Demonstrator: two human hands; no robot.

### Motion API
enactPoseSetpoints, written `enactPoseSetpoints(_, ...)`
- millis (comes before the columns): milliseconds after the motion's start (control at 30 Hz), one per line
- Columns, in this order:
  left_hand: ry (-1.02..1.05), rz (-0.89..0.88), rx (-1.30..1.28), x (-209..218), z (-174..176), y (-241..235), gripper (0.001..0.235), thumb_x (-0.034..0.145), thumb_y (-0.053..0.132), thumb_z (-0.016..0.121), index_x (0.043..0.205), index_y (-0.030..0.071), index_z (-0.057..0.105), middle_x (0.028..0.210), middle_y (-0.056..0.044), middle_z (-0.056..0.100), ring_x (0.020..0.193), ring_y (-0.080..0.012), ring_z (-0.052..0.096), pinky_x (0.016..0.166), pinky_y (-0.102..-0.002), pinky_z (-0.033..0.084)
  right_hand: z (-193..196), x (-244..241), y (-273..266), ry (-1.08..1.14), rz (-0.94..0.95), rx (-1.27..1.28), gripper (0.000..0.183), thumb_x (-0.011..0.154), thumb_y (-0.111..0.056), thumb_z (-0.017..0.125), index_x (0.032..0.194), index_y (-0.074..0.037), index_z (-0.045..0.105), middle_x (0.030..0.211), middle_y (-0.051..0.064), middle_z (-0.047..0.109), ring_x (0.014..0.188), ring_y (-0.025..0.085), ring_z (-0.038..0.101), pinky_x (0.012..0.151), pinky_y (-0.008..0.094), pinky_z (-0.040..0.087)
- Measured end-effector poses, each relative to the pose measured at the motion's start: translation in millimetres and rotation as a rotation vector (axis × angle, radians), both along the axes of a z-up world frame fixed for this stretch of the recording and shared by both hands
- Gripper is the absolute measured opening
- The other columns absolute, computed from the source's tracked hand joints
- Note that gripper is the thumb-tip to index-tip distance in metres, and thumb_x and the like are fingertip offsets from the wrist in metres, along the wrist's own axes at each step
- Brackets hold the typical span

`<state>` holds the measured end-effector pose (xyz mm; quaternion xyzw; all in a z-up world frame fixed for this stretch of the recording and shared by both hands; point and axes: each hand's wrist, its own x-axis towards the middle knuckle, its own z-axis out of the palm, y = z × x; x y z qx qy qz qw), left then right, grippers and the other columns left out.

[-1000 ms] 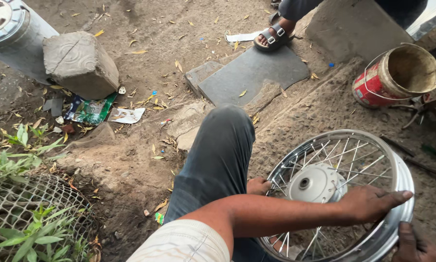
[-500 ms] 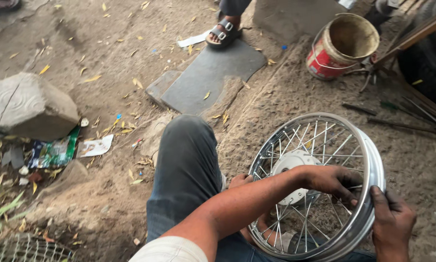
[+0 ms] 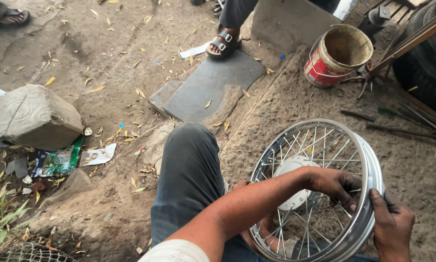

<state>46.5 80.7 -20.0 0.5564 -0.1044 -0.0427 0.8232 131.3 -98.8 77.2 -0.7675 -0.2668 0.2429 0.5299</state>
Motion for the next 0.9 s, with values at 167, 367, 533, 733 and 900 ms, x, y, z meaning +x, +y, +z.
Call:
enactPoseSetpoints(167,0.009,-0.072,-0.017,10.6,-13.5,3.3,0.03,0.086,0.018,0.082,0.109,0.002,0.072,0.089,-0.007,0.077,0.077,-0.0192,0.07,0.064,-0.036,0.059,-7.4,5.2,-3.1,-0.101,0.049,-0.04,0.031,0.107,-0.019,0.069,0.106,0.012,0.071,0.083,0.011,0.07,0.074,0.014,0.063,0.067,0.027,0.049)
enactPoseSetpoints(367,-0.041,0.235,-0.034,-5.9,-4.9,-24.6,0.044,0.088,0.019,0.076,0.128,0.01,0.061,0.102,-0.008,0.076,0.088,-0.0186,0.072,0.074,-0.038,0.06,-9.8,27.7,-7.6,-0.193,0.023,-0.181,0.031,0.106,-0.021,0.071,0.109,0.009,0.073,0.086,0.012,0.072,0.075,0.015,0.063,0.068,0.029,0.048)
enactPoseSetpoints(533,-0.021,1.114,0.823,-43.8,31.8,-83.2,0.06,0.082,0.045,0.072,0.131,0.011,0.061,0.112,-0.016,0.072,0.101,-0.0329,0.07,0.087,-0.044,0.058,-38.9,65.2,-21.8,-0.592,0.054,-0.278,0.03,0.111,-0.016,0.073,0.114,0.014,0.074,0.087,0.019,0.073,0.077,0.017,0.067,0.077,0.031,0.051)
enactPoseSetpoints(733,0.094,0.898,0.822,-51.1,35.5,-122.8,0.048,0.096,0.045,0.056,0.134,0.019,0.066,0.096,-0.013,0.075,0.084,-0.0302,0.071,0.078,-0.043,0.058,-74.9,97.0,-43.3,-0.32,0.033,-0.087,0.024,0.119,-0.012,0.065,0.123,0.011,0.07,0.094,0.018,0.072,0.078,0.019,0.068,0.076,0.033,0.054)
enactPoseSetpoints(900,0.0,0.563,0.266,-17.1,-2.8,-115.2,0.043,0.096,0.036,0.058,0.131,0.012,0.064,0.089,-0.011,0.071,0.069,-0.0205,0.071,0.063,-0.037,0.056,-78.3,103.5,-43.2,-0.351,0.063,-0.063,0.019,0.122,-0.009,0.062,0.125,0.008,0.068,0.096,0.018,0.072,0.08,0.019,0.068,0.077,0.033,0.053)
